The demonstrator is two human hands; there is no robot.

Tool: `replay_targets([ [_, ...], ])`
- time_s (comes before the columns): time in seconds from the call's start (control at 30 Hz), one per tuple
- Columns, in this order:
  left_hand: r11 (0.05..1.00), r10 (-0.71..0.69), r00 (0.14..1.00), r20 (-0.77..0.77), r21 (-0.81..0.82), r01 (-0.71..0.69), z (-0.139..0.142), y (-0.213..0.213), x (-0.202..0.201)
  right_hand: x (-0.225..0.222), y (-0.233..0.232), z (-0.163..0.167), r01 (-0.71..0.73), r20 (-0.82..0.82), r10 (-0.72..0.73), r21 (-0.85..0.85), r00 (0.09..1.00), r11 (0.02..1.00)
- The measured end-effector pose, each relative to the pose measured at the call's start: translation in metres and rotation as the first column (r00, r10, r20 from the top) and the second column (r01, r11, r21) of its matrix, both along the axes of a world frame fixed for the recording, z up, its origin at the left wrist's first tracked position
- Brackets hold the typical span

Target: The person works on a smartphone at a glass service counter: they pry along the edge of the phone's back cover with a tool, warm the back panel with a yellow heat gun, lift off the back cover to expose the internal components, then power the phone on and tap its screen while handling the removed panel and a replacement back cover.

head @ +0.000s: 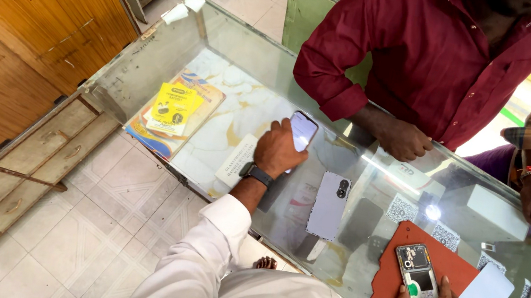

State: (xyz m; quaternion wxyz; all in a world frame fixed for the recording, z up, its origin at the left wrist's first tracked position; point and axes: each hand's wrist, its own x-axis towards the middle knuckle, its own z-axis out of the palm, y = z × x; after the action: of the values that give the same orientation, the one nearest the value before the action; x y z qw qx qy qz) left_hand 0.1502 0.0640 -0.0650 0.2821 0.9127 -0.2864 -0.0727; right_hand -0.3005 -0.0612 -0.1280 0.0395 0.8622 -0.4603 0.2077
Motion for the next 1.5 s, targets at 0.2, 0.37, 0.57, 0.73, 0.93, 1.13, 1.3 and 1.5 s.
replay_targets([
  [0.2,0.997,-0.07,0.978,0.196,-0.005,0.072,-0.012,-0.029,-0.039,0.0,0.002,0.001,0.034,0.0,-0.034,0.005,0.999,0.999],
  [0.37,0.993,-0.101,0.965,0.24,-0.035,0.113,-0.009,-0.046,-0.061,0.018,0.006,-0.005,0.15,0.029,-0.15,0.007,0.988,0.989],
  [0.57,0.991,-0.133,0.979,0.156,0.044,0.128,-0.007,-0.052,-0.068,0.033,0.013,-0.013,0.214,0.093,-0.212,-0.016,0.973,0.977],
  [0.73,0.995,-0.092,0.994,0.062,0.038,0.09,0.005,-0.052,-0.066,0.033,0.01,-0.007,0.22,0.084,-0.219,-0.003,0.972,0.975],
  [0.93,1.0,-0.018,0.999,-0.035,-0.026,0.017,0.019,-0.052,-0.065,0.031,0.004,-0.002,0.165,0.08,-0.168,0.049,0.982,0.985],
  [1.13,0.992,-0.049,0.993,-0.107,-0.119,0.036,0.028,-0.05,-0.074,0.031,0.003,0.0,0.18,0.068,-0.186,0.091,0.98,0.98],
  [1.3,0.99,-0.107,0.988,-0.108,-0.108,0.095,0.028,-0.052,-0.085,0.033,0.0,0.002,0.186,0.025,-0.189,0.095,0.982,0.978],
  [1.5,0.978,-0.189,0.972,-0.138,-0.12,0.173,0.021,-0.053,-0.099,0.032,0.002,-0.003,0.197,0.073,-0.208,0.127,0.975,0.972],
])
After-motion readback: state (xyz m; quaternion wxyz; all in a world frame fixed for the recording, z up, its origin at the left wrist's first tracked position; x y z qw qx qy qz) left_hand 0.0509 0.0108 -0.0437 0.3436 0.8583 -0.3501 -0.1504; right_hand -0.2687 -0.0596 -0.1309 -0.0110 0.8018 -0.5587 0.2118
